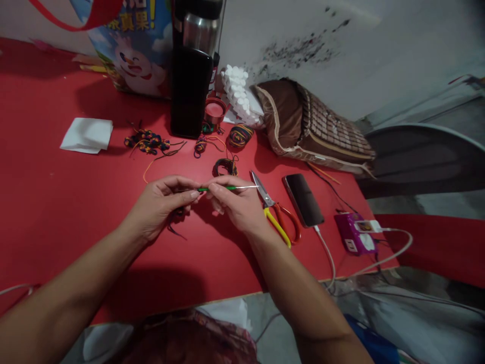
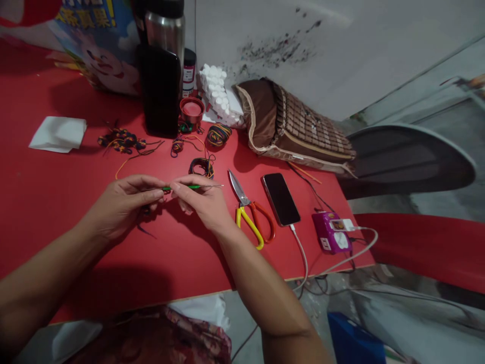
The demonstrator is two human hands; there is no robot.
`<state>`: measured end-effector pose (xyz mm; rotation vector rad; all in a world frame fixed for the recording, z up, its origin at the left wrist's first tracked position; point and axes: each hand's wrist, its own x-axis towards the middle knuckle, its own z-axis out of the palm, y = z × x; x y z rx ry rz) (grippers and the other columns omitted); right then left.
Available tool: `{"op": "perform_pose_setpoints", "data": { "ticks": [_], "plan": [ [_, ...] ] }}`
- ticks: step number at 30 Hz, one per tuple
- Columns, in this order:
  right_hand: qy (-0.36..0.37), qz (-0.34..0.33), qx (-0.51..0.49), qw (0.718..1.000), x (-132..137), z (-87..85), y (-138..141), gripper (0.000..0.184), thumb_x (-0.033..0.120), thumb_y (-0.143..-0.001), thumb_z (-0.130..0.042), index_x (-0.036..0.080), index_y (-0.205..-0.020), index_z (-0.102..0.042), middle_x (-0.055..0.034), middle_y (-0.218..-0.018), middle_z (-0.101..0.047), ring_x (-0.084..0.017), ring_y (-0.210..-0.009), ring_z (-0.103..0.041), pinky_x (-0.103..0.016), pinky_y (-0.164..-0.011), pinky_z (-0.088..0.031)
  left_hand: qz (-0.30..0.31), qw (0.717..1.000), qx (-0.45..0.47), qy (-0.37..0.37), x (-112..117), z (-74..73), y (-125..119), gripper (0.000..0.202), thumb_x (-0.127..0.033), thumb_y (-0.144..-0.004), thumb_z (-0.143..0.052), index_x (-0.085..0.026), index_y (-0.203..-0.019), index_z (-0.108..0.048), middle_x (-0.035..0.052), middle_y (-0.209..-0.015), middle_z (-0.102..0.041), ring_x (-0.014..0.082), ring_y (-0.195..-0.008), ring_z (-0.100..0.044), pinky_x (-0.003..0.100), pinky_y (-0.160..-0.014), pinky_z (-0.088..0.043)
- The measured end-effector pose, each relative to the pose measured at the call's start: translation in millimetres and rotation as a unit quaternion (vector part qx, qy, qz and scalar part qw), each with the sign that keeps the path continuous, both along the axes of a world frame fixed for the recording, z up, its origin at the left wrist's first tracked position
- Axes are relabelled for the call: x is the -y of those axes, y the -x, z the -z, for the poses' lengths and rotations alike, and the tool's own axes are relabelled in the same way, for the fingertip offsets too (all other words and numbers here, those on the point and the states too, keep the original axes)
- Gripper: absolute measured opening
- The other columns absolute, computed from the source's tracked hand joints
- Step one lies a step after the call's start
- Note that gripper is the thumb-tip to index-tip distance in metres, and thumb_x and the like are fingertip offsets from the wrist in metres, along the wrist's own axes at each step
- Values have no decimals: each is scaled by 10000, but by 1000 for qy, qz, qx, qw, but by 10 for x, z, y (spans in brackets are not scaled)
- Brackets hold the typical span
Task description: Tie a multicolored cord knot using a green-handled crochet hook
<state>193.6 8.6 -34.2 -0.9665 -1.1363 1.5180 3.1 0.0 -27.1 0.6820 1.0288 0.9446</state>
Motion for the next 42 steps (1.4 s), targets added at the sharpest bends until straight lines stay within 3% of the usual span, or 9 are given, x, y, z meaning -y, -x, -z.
{"op": "perform_pose_setpoints", "data": {
  "ticks": [9,18,23,31,42],
  "plan": [
    [3,8,-15,1000,13,64,24,174,395,-880,-864,224,-906,-848,23,-699,-747,-61,-471,-541,-218,-448,-420,11,1000,-4,8,3,21,16,197,-261,-715,-942,-172,-804,-790,1,-652,-729,101,-504,-611,181,-421,-472],
    [25,16,-42,999,32,120,71,200,423,-881,-861,235,-949,-863,-1,-768,-788,-84,-524,-616,-224,-479,-521,3,1000,-2,13,-20,5,0,209,-246,-677,-933,-162,-719,-747,11,-606,-712,116,-482,-604,197,-398,-459],
    [10,13,-49,999,26,104,63,158,401,-896,-855,252,-949,-867,8,-758,-780,-77,-523,-625,-209,-467,-494,-4,1000,0,13,-36,7,2,212,-246,-650,-931,-155,-710,-750,15,-613,-709,108,-473,-586,192,-382,-447],
    [-34,57,-4,998,-8,5,5,173,417,-889,-847,250,-931,-859,40,-684,-714,-49,-430,-504,-207,-397,-385,-26,1000,-7,-1,-64,24,6,197,-238,-653,-917,-160,-721,-749,23,-624,-717,109,-485,-584,188,-385,-439],
    [-67,72,49,994,-30,-24,-66,217,456,-894,-838,242,-922,-849,41,-657,-686,-56,-441,-489,-216,-407,-410,-57,994,-82,-33,-20,-9,-17,194,-256,-683,-880,-164,-756,-726,22,-627,-712,105,-520,-593,201,-486,-431]
  ]
}}
